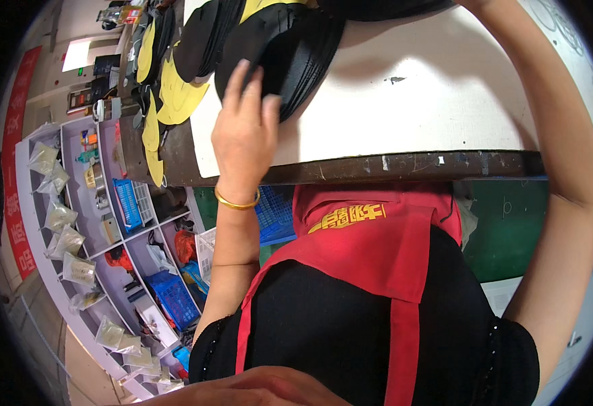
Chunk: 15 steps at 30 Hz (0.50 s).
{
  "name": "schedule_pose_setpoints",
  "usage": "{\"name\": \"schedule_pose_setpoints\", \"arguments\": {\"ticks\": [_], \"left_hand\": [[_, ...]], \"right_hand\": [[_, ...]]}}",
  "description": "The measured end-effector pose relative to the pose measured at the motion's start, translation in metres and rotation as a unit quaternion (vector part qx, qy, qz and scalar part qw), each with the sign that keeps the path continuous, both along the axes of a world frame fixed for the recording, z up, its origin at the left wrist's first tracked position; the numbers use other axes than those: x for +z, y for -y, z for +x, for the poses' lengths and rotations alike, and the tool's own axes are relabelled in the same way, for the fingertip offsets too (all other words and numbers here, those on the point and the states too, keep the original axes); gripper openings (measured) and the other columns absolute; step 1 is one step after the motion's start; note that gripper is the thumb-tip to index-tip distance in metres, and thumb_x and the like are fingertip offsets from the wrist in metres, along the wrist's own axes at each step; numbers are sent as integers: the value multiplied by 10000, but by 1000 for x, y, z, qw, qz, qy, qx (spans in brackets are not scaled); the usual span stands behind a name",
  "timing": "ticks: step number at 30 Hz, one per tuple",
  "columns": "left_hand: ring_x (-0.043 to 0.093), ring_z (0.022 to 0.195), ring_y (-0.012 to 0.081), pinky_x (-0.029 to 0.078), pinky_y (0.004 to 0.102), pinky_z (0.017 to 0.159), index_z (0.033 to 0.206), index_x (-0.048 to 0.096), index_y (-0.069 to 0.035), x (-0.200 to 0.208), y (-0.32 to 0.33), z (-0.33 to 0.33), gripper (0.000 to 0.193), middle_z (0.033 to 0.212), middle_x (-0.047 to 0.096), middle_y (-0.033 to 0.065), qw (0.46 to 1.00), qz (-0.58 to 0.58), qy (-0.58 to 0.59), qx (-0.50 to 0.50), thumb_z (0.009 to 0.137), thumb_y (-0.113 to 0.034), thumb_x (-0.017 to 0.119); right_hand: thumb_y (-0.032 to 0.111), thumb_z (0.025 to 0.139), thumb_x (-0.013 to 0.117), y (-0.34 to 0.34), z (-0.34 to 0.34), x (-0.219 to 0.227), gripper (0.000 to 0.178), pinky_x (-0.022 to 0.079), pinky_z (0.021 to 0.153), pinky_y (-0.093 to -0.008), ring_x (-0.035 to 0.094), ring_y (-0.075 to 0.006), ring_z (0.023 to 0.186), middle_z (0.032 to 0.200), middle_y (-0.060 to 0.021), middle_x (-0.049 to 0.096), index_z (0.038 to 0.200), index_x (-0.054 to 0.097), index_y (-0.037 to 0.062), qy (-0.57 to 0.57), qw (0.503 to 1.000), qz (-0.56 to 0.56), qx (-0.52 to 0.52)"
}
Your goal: The person is manually aligning and preparing shoe upper components, including black and yellow pieces, for further assembly.
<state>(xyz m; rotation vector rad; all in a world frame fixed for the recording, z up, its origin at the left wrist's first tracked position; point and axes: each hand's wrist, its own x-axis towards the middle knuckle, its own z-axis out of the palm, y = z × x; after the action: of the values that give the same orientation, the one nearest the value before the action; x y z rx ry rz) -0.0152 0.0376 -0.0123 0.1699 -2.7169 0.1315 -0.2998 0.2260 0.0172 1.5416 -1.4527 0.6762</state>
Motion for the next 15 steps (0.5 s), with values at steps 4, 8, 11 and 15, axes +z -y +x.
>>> {"name": "schedule_pose_setpoints", "arguments": {"ticks": [4,8,11,15], "left_hand": [[700,962,310,562,350,750,1207,683,-41,-2,-1,3,488,1300,637,142,998,-65,10,-20,813,-309,792],[715,815,274,560,322,680,1168,706,-46,1,5,0,522,1261,667,109,999,-25,17,-33,768,-362,818],[713,806,277,556,323,672,1172,707,-57,5,5,1,484,1246,673,110,999,-13,25,-30,788,-334,809],[713,791,285,556,333,660,1189,703,-74,5,11,0,434,1212,684,124,998,46,32,-10,824,-291,786]], "right_hand": [[176,796,762,-39,-4,-37,312,598,767,-370,733,-272,918,1049,-106,748,1092,739,80,36,981,176,-71],[301,786,808,-49,-2,-33,380,580,790,-390,719,-289,959,1071,-103,741,1086,737,79,88,970,219,-63],[281,805,799,-39,13,-29,269,572,752,-380,725,-283,877,941,-95,747,963,742,70,90,980,176,-24],[206,839,769,-18,37,-30,125,530,575,-340,686,-233,677,754,-56,701,833,727,88,118,976,155,100]]}}
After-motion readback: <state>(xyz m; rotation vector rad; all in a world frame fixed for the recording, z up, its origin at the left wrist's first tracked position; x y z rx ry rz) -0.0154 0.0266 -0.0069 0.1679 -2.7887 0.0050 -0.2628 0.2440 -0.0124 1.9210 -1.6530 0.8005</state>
